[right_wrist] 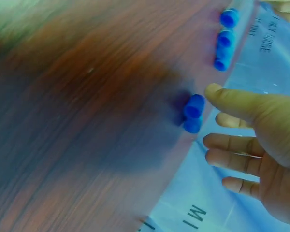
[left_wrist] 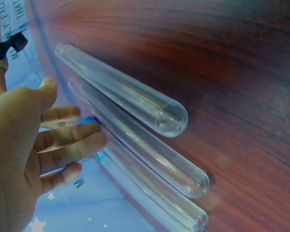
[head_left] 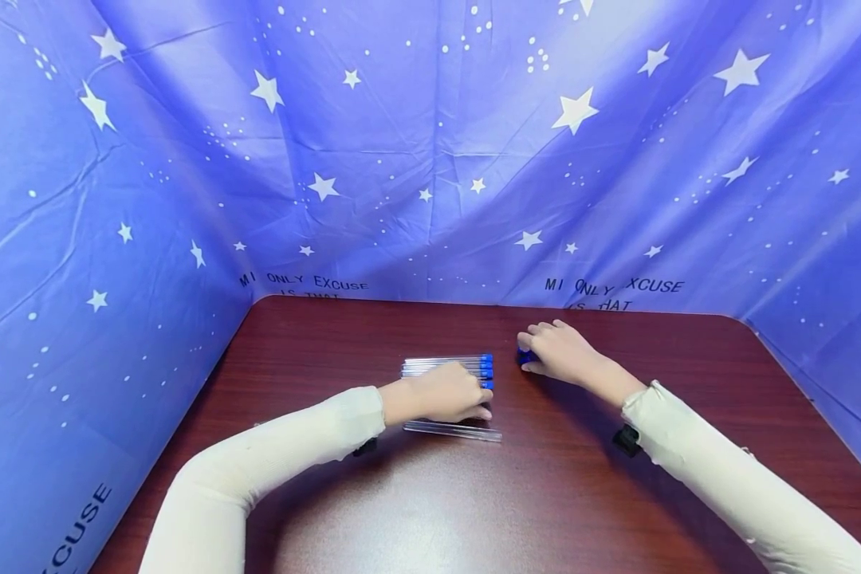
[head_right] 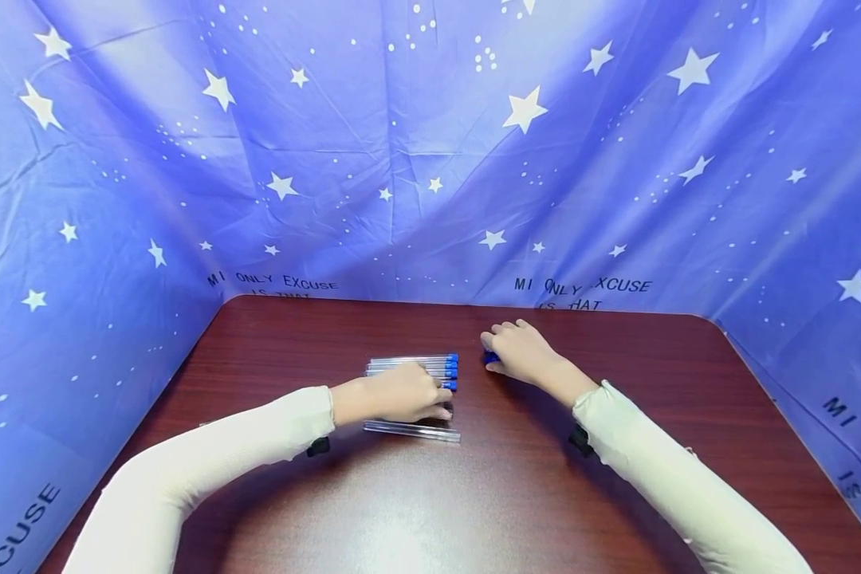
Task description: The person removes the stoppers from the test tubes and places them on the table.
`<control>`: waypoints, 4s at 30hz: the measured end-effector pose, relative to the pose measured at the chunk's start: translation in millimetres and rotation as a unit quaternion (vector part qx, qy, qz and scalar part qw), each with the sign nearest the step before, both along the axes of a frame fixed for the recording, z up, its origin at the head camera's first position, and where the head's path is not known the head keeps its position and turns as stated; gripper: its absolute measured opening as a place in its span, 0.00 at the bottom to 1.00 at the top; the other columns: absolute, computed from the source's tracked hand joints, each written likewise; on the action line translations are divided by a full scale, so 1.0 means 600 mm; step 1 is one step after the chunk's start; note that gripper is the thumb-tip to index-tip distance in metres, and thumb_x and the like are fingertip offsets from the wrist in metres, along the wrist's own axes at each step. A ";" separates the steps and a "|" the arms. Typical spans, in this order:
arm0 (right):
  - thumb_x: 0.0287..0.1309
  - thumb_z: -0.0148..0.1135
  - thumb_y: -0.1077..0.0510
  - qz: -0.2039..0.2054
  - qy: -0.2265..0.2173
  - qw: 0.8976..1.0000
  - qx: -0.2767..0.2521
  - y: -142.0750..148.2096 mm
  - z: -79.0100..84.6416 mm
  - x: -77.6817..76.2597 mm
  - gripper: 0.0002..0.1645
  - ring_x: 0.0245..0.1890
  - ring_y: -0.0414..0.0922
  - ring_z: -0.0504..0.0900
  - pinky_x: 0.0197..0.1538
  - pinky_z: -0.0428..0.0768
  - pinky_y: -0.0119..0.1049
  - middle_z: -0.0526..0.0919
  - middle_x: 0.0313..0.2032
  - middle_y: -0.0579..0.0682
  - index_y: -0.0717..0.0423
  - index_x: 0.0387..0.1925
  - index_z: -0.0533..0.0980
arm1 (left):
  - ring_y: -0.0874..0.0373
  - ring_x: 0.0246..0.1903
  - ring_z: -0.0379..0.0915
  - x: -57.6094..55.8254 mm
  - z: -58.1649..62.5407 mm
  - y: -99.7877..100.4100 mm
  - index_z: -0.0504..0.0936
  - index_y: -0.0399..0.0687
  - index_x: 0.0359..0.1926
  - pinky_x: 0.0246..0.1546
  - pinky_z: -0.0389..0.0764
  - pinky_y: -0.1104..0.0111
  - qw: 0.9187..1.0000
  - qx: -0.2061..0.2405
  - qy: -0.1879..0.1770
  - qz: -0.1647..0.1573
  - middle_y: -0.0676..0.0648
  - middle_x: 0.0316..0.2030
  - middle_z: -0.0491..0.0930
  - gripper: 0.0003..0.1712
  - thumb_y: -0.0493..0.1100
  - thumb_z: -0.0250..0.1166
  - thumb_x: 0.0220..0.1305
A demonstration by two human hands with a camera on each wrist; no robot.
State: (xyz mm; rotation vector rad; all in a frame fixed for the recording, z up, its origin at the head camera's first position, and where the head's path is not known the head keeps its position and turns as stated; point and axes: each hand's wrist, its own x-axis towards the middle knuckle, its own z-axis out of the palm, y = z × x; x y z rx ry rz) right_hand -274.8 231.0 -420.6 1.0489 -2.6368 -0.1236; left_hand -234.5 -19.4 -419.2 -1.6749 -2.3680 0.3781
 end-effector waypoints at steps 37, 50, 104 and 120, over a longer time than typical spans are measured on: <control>0.58 0.72 0.55 0.023 -0.172 0.983 -0.060 -0.080 -0.009 0.051 0.08 0.22 0.33 0.67 0.26 0.66 0.28 0.74 0.22 0.40 0.48 0.31 0.79 | 0.58 0.47 0.82 -0.015 -0.018 -0.027 0.83 0.58 0.54 0.47 0.79 0.64 0.991 0.016 0.036 0.129 0.54 0.46 0.86 0.18 0.58 0.62 0.70; 0.56 0.74 0.54 0.026 -0.205 0.978 -0.038 -0.080 -0.008 0.050 0.09 0.19 0.31 0.67 0.24 0.67 0.28 0.73 0.19 0.37 0.49 0.27 0.79 | 0.58 0.49 0.82 -0.018 -0.021 -0.021 0.83 0.57 0.54 0.49 0.79 0.63 0.992 -0.003 0.029 0.124 0.54 0.48 0.86 0.21 0.61 0.63 0.69; 0.66 0.61 0.61 0.097 -0.332 0.918 -0.194 -0.047 0.144 0.038 0.09 0.26 0.33 0.77 0.34 0.78 0.31 0.82 0.27 0.40 0.56 0.43 0.84 | 0.54 0.35 0.73 -0.032 0.068 -0.025 0.80 0.53 0.39 0.43 0.72 0.62 0.940 0.273 0.206 -0.010 0.52 0.31 0.78 0.07 0.49 0.61 0.63; 0.71 0.59 0.57 0.086 -0.353 0.910 -0.199 -0.042 0.150 0.044 0.08 0.25 0.34 0.76 0.33 0.77 0.31 0.79 0.26 0.38 0.52 0.44 0.83 | 0.56 0.39 0.75 -0.023 0.089 -0.023 0.82 0.57 0.41 0.50 0.72 0.61 0.950 0.262 0.173 0.002 0.54 0.33 0.80 0.09 0.54 0.68 0.65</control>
